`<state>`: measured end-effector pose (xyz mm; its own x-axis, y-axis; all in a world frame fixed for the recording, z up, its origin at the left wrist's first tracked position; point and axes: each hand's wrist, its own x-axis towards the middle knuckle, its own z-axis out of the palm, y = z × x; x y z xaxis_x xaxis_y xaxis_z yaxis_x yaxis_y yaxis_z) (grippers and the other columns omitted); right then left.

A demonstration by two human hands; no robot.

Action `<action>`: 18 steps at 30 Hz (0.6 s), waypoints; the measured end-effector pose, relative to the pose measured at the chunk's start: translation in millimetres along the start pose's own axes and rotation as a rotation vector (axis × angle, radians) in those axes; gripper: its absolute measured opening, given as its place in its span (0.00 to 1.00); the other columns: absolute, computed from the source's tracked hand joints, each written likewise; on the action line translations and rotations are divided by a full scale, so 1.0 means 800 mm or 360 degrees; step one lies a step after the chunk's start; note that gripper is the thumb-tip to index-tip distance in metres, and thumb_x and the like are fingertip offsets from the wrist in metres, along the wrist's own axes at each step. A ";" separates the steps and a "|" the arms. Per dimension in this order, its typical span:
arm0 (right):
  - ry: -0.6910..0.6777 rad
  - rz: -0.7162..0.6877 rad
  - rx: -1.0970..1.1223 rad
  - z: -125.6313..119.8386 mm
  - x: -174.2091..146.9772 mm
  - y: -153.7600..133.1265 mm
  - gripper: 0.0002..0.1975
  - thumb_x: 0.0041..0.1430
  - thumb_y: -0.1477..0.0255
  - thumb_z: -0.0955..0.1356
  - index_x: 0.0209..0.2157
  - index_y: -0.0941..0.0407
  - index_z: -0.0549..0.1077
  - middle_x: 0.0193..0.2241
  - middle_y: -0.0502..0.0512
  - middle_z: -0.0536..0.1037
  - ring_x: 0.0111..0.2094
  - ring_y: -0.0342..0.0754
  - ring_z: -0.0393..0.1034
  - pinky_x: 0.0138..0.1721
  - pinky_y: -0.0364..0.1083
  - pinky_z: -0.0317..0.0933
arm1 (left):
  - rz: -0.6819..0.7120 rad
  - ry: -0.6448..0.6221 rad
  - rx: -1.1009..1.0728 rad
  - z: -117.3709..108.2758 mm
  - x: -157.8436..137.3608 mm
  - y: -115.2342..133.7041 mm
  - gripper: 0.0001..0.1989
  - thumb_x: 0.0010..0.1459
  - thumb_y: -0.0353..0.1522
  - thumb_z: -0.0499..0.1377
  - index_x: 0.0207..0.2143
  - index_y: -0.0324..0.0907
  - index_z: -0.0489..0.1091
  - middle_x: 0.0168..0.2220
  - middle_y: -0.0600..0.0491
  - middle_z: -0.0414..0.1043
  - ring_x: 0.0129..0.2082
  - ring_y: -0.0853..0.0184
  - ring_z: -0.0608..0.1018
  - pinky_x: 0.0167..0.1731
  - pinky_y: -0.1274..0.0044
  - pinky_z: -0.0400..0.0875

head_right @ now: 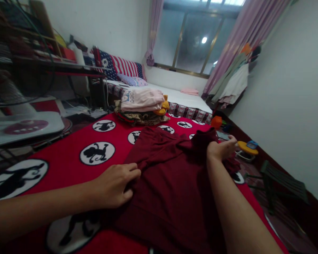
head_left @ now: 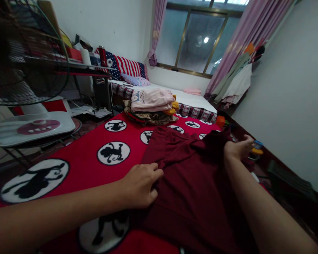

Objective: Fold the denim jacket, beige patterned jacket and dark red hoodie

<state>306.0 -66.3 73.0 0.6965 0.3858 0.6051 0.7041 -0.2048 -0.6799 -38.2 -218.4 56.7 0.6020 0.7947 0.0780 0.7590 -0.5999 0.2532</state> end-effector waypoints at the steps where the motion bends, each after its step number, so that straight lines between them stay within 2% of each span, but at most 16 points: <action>1: -0.0012 -0.0231 -0.0014 -0.003 -0.002 0.005 0.32 0.44 0.80 0.63 0.55 0.62 0.63 0.56 0.71 0.66 0.57 0.62 0.61 0.55 0.58 0.57 | -0.0004 0.0023 -0.0076 -0.003 0.000 -0.002 0.06 0.47 0.31 0.55 0.31 0.44 0.64 0.36 0.51 0.69 0.31 0.62 0.73 0.29 0.73 0.65; 2: -0.0133 -0.0531 -0.0003 -0.004 -0.008 0.009 0.32 0.43 0.81 0.63 0.55 0.60 0.64 0.56 0.68 0.67 0.58 0.61 0.60 0.56 0.58 0.56 | -0.0002 0.0052 -0.0153 -0.006 -0.001 -0.004 0.06 0.46 0.30 0.55 0.30 0.44 0.63 0.34 0.51 0.69 0.30 0.64 0.72 0.29 0.74 0.64; 5: -0.0802 -0.1413 0.0045 0.003 -0.043 0.008 0.35 0.41 0.85 0.61 0.54 0.56 0.68 0.57 0.61 0.68 0.60 0.56 0.59 0.60 0.57 0.54 | 0.0037 0.0143 -0.0367 -0.016 -0.003 -0.008 0.06 0.42 0.27 0.54 0.27 0.43 0.61 0.31 0.53 0.68 0.29 0.66 0.70 0.29 0.75 0.62; 7: -0.1097 -0.1728 0.0036 0.012 -0.069 0.002 0.36 0.41 0.87 0.61 0.54 0.54 0.69 0.60 0.58 0.65 0.63 0.56 0.53 0.61 0.58 0.52 | 0.0074 0.0146 -0.0502 -0.021 -0.004 -0.008 0.08 0.41 0.26 0.53 0.27 0.43 0.61 0.30 0.54 0.68 0.29 0.67 0.69 0.30 0.76 0.62; 10: -0.1193 -0.1829 0.0049 0.022 -0.093 -0.008 0.26 0.42 0.87 0.62 0.43 0.54 0.76 0.63 0.57 0.63 0.66 0.58 0.49 0.62 0.60 0.51 | 0.0115 0.0062 -0.0633 -0.025 -0.005 -0.006 0.09 0.39 0.24 0.52 0.27 0.43 0.61 0.29 0.55 0.68 0.29 0.69 0.69 0.31 0.77 0.62; 13: -0.1205 -0.1720 0.0167 0.017 -0.088 -0.016 0.15 0.43 0.85 0.62 0.29 0.56 0.74 0.58 0.60 0.70 0.59 0.57 0.61 0.58 0.59 0.56 | 0.0168 -0.0022 -0.0671 -0.030 -0.006 -0.005 0.09 0.38 0.24 0.52 0.26 0.43 0.61 0.28 0.56 0.67 0.29 0.69 0.68 0.31 0.78 0.62; 15: -0.1184 -0.1619 0.0286 0.003 -0.072 -0.019 0.14 0.41 0.85 0.62 0.29 0.55 0.72 0.50 0.59 0.76 0.51 0.55 0.69 0.54 0.57 0.59 | 0.0208 -0.0070 -0.0698 -0.035 -0.008 -0.004 0.09 0.38 0.24 0.51 0.25 0.43 0.60 0.27 0.56 0.66 0.28 0.70 0.67 0.30 0.78 0.61; 18: -0.1122 -0.1484 0.0391 -0.026 -0.047 -0.020 0.14 0.40 0.83 0.62 0.30 0.55 0.71 0.39 0.57 0.80 0.43 0.53 0.73 0.48 0.52 0.62 | 0.0228 -0.0138 -0.0767 -0.047 -0.012 0.002 0.09 0.38 0.24 0.51 0.25 0.43 0.61 0.26 0.58 0.66 0.27 0.71 0.67 0.29 0.79 0.61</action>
<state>271.4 -96.3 69.6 -0.3525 0.7189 0.5991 0.7993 0.5643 -0.2068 -52.2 -223.1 92.7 0.7255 0.6847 0.0693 0.4791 -0.5747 0.6635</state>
